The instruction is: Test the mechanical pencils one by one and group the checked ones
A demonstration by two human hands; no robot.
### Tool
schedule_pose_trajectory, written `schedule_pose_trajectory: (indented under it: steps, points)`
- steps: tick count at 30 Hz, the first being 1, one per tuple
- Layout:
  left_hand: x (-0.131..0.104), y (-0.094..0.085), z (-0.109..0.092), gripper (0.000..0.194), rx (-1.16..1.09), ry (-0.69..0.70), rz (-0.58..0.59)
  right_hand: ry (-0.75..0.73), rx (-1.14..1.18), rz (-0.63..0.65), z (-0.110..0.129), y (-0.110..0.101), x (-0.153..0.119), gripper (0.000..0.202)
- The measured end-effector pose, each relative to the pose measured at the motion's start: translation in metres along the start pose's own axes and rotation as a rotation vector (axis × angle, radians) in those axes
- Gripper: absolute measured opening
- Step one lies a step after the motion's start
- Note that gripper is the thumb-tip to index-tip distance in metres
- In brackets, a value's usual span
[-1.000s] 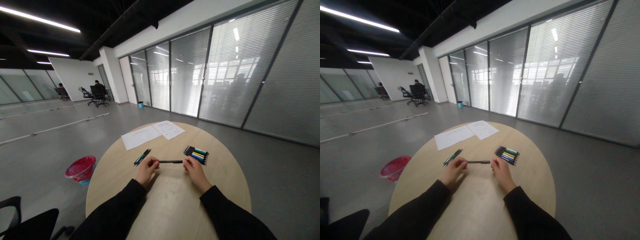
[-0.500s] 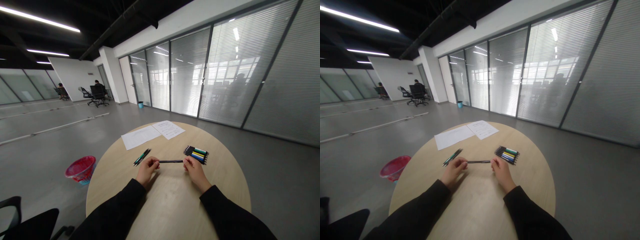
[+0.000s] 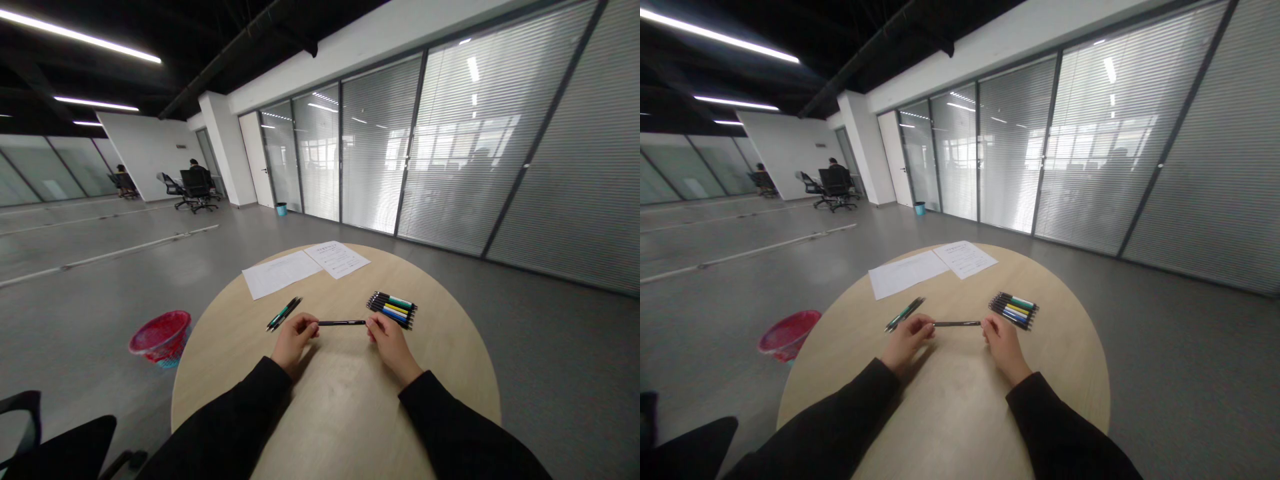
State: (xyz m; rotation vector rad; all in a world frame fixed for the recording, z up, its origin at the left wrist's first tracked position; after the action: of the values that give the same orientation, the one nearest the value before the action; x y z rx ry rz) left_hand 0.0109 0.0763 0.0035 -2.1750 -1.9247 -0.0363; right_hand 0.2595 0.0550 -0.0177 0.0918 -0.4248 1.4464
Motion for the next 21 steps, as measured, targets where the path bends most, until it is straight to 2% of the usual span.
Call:
schedule_pose_trajectory:
  steps: [21]
  points:
    - [-0.0018, 0.0014, -0.003, 0.025, -0.037, 0.001, 0.007, 0.025, 0.021, -0.015, 0.0013, -0.0001, -0.0005, 0.035]
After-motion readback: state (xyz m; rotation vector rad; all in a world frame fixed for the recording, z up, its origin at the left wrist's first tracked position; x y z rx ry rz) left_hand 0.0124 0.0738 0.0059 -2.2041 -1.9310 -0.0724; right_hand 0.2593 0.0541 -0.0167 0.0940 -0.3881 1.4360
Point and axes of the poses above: each hand's wrist, its own x-axis towards the middle knuckle, its own y-axis out of the palm, z = x × y, the point moved 6 cm from there along x, towards the middle knuckle, and after that the axes turned 4 degrees about x, right-handed, at the moved point
